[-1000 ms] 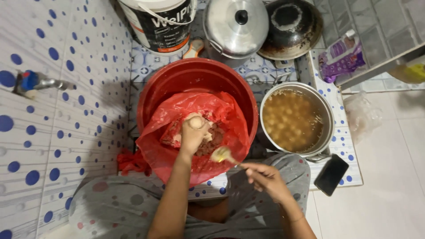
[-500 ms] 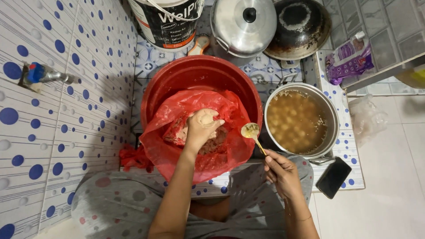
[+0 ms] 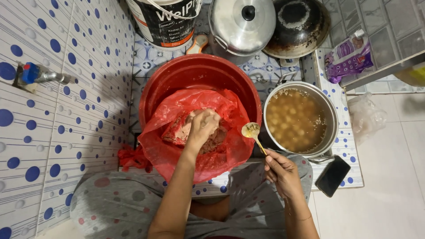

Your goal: Mixing a meat mixture by hand in a bowl and stirring a pot of meatballs with a spoon.

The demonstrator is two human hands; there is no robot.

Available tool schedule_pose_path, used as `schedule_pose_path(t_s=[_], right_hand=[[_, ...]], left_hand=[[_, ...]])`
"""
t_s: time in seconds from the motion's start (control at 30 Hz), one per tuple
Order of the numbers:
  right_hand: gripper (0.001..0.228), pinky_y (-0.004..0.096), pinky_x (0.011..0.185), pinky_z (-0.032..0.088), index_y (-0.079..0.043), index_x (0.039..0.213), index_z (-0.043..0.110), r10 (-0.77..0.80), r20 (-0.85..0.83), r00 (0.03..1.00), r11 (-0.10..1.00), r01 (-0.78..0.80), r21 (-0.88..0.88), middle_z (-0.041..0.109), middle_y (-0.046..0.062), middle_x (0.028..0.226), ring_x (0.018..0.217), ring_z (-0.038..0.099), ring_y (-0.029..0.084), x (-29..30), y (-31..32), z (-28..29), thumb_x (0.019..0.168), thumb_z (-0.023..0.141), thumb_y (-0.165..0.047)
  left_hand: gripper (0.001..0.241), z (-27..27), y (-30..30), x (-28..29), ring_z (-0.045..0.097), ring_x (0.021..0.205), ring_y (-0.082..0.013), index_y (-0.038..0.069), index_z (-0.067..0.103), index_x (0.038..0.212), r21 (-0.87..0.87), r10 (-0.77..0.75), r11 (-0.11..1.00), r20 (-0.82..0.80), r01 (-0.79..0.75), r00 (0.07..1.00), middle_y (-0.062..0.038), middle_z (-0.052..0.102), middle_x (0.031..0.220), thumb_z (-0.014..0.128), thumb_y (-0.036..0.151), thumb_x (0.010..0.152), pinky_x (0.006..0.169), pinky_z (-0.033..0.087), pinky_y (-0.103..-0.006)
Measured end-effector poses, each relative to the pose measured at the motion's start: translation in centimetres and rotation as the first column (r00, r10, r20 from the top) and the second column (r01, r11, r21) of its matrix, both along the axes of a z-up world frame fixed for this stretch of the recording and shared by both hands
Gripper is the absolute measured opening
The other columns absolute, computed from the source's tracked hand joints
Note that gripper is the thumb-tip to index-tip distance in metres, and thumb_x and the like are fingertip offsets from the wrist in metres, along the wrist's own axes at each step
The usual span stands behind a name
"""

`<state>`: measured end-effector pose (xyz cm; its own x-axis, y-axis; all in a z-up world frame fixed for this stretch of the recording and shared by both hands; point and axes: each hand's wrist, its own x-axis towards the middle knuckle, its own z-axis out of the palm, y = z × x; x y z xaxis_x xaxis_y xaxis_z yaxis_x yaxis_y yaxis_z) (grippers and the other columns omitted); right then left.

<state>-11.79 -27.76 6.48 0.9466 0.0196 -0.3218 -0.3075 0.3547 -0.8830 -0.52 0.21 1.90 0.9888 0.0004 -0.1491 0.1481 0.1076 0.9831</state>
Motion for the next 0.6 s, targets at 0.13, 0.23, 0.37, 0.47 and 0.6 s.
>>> schedule_pose_path(t_s=[0.13,0.23,0.37,0.47,0.6], right_hand=[[0.029,0.022,0.041,0.030,0.001,0.124,0.071,0.003,-0.004,1.000,1.000,-0.003,0.011,0.064,0.011,0.075,0.047,0.035,0.008,-0.1,0.0,0.1,0.097,0.062,-0.003],[0.028,0.022,0.041,0.032,0.001,0.123,0.072,-0.002,-0.001,1.000,1.000,0.002,0.006,0.065,0.011,0.075,0.047,0.036,0.008,-0.1,0.0,0.2,0.097,0.062,-0.002],[0.028,0.022,0.041,0.032,0.001,0.124,0.071,-0.003,-0.010,1.000,1.000,0.003,0.017,0.064,0.011,0.075,0.047,0.035,0.008,-0.1,-0.2,0.0,0.097,0.062,-0.003],[0.028,0.022,0.041,0.032,0.001,0.124,0.071,0.001,-0.012,1.000,1.000,-0.001,0.018,0.064,0.011,0.075,0.046,0.035,0.007,-0.1,-0.1,0.2,0.098,0.062,-0.003],[0.029,0.021,0.040,0.032,0.002,0.124,0.071,0.002,-0.003,1.000,1.000,-0.002,0.014,0.064,0.011,0.075,0.046,0.035,0.007,-0.1,0.1,0.5,0.098,0.061,-0.003]], left_hand=[[0.018,2.4,0.0,-0.1,0.052,0.047,-0.0102,0.001,0.065,0.078,-0.048,0.052,0.998,0.245,-0.041,0.968,-0.003,0.060,0.059,0.080,0.008,0.084,0.043,0.045,-0.0221],[0.036,1.5,-0.5,0.0,0.066,0.077,-0.0137,0.004,0.071,0.101,0.157,0.151,0.973,0.134,-0.171,0.979,-0.005,0.075,0.094,0.089,0.010,0.070,0.064,0.059,-0.0241],[0.030,-1.1,-0.7,0.7,0.066,0.070,-0.0145,0.002,0.070,0.097,0.157,0.151,0.974,0.085,-0.163,0.985,-0.008,0.072,0.097,0.087,0.004,0.073,0.062,0.058,-0.0240],[0.029,-2.6,-0.9,0.9,0.068,0.081,-0.0192,0.001,0.073,0.099,0.235,0.194,0.949,0.085,-0.209,0.977,-0.010,0.065,0.104,0.086,0.006,0.073,0.071,0.060,-0.0267],[0.027,0.4,-0.3,0.2,0.050,0.047,-0.0079,0.007,0.062,0.077,0.007,0.089,0.996,-0.025,-0.089,0.996,0.002,0.057,0.062,0.088,0.014,0.080,0.043,0.044,-0.0221]])
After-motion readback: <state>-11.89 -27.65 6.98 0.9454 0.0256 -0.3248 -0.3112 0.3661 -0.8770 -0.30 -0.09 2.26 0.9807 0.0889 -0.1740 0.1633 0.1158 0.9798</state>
